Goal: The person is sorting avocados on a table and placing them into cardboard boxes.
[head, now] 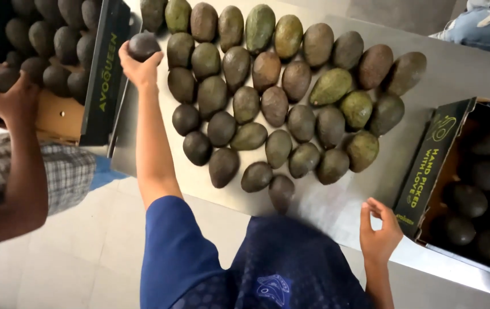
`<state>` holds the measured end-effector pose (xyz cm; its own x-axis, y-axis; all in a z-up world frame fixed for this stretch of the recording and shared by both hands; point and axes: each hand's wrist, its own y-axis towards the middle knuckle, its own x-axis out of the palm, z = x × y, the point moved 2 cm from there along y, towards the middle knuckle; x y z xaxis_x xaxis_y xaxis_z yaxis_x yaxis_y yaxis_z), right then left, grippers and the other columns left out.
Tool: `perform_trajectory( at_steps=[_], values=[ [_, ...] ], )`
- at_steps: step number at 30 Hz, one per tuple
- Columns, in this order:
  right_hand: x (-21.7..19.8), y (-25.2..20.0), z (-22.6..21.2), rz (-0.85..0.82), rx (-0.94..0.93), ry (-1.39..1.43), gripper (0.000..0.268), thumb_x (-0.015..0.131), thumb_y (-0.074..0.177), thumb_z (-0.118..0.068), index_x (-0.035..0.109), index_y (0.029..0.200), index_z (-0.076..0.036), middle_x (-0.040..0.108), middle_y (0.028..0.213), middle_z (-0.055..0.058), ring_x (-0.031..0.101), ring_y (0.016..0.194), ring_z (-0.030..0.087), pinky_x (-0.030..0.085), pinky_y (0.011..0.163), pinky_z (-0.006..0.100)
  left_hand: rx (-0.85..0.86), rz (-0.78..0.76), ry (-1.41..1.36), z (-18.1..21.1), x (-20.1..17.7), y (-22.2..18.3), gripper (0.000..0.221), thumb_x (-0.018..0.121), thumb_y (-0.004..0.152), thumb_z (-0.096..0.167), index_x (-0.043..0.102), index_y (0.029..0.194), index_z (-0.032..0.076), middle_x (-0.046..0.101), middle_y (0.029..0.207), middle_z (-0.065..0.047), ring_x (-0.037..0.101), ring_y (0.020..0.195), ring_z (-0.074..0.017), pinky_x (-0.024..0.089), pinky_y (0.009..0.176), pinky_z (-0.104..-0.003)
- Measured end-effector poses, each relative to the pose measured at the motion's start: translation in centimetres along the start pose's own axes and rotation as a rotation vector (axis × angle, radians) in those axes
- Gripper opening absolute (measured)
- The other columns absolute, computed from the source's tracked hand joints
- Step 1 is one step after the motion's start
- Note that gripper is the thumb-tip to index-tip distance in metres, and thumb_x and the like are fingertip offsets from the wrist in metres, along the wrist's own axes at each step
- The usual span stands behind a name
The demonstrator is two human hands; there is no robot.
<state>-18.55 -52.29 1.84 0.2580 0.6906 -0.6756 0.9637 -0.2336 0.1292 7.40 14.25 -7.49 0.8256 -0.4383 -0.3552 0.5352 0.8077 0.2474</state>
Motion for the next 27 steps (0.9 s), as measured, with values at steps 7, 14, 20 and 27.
perform_trajectory(
  at_steps=[7,14,20,27],
  values=[
    [1.1,0.4,-0.8,0.029,0.151,0.025,0.022,0.076,0.096,-0.015,0.073,0.114,-0.002,0.076,0.105,0.011,0.072,0.09,0.018,0.056,0.084,0.03,-0.079,-0.11,-0.215,-11.5,4.6,6.0,0.079,0.101,0.053,0.003,0.065,0.123,0.002,0.07,0.114,-0.01,0.069,0.099,-0.023,0.06,0.088,-0.039],
    [0.1,2.2,-1.4,0.06,0.192,0.039,0.022,0.076,0.091,-0.014,0.073,0.11,-0.004,0.075,0.097,0.011,0.073,0.085,0.021,0.056,0.078,0.031,-0.393,-0.339,-0.403,-5.9,4.5,3.7,0.051,0.088,0.073,-0.006,0.069,0.12,-0.006,0.074,0.111,-0.014,0.074,0.09,-0.0266,0.064,0.078,-0.043],
    [-1.8,2.7,-0.7,0.037,0.187,0.061,0.021,0.076,0.09,-0.015,0.073,0.109,-0.006,0.075,0.096,0.009,0.074,0.087,0.023,0.056,0.073,0.033,-0.384,-0.248,-0.213,-8.4,4.4,5.8,0.091,0.091,0.083,0.005,0.032,0.151,0.0,0.052,0.139,-0.02,0.065,0.117,-0.0338,0.058,0.092,-0.048],
    [-6.5,3.6,2.1,0.123,0.095,0.03,0.019,0.076,0.091,-0.012,0.073,0.108,-0.006,0.074,0.093,0.008,0.072,0.086,0.025,0.056,0.074,0.034,0.44,0.017,0.597,-4.9,3.7,2.1,0.108,0.093,0.084,0.025,0.019,0.157,-0.008,0.033,0.16,-0.031,0.036,0.145,-0.0507,0.035,0.116,-0.061]
  ],
)
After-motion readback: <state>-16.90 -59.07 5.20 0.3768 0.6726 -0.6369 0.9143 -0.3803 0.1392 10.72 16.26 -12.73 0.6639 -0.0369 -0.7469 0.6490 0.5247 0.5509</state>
